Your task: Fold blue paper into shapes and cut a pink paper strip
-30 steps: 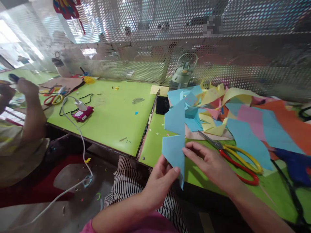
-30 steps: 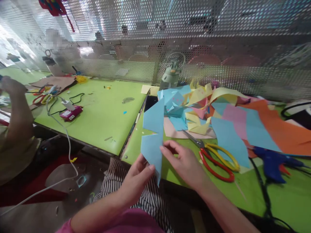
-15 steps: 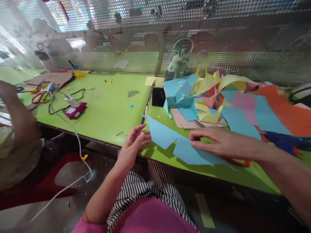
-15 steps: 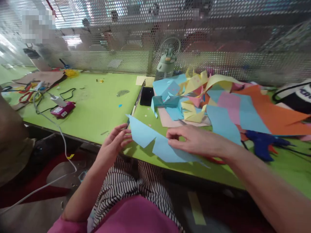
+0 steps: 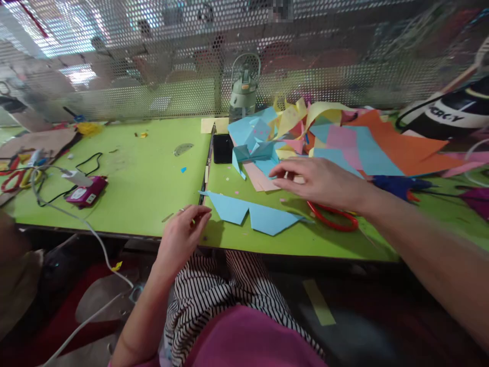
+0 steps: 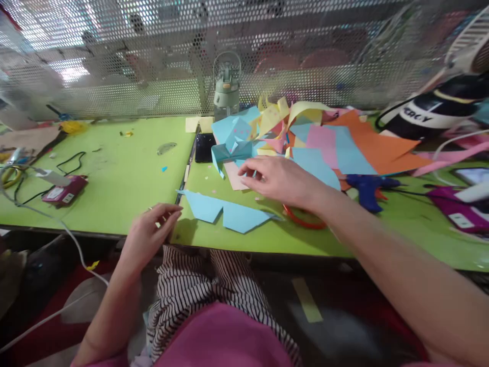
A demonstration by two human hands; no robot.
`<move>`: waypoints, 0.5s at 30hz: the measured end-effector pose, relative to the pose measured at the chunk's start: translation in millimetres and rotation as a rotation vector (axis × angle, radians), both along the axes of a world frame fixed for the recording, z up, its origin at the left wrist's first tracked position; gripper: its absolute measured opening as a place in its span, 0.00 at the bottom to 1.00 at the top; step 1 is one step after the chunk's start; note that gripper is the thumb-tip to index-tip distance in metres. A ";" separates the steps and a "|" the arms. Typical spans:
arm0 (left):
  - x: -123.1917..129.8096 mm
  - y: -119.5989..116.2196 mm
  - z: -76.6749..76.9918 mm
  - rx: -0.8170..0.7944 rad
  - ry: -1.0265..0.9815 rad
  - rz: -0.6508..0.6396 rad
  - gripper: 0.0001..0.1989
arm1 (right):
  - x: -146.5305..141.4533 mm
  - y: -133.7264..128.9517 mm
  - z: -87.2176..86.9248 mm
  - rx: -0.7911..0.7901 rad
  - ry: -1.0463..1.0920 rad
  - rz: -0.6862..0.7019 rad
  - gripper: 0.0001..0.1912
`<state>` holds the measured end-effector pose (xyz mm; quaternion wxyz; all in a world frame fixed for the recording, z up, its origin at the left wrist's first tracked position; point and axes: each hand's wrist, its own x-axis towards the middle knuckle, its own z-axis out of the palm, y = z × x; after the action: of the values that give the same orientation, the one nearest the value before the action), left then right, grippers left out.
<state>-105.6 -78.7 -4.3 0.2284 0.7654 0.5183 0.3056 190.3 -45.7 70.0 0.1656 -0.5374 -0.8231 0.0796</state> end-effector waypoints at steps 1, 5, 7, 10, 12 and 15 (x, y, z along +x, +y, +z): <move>0.9 6.6 2.8 0.077 0.027 -0.010 0.10 | 1.7 -11.1 -1.9 0.009 0.013 -0.029 0.15; 8.2 42.4 8.0 0.260 0.148 -0.167 0.12 | 18.6 -54.3 -33.5 -0.059 -0.035 -0.125 0.19; 12.2 61.3 6.2 0.207 0.274 -0.260 0.17 | 30.2 -65.4 -57.0 0.062 -0.085 -0.149 0.20; 15.9 82.0 1.1 0.048 0.384 -0.354 0.23 | 42.4 -65.7 -84.1 0.149 -0.159 -0.119 0.25; 16.1 89.0 -1.2 -0.012 0.383 -0.373 0.21 | 44.7 -59.6 -90.0 0.115 -0.147 -0.116 0.26; 12.8 92.7 -0.5 -0.049 0.352 -0.378 0.14 | 42.4 -48.7 -81.3 -0.007 -0.050 -0.131 0.25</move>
<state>-92.8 14.0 -4.8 0.2062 0.8842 0.4053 0.1069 232.7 -94.4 -11.3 0.1480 -0.5925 -0.7897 0.0582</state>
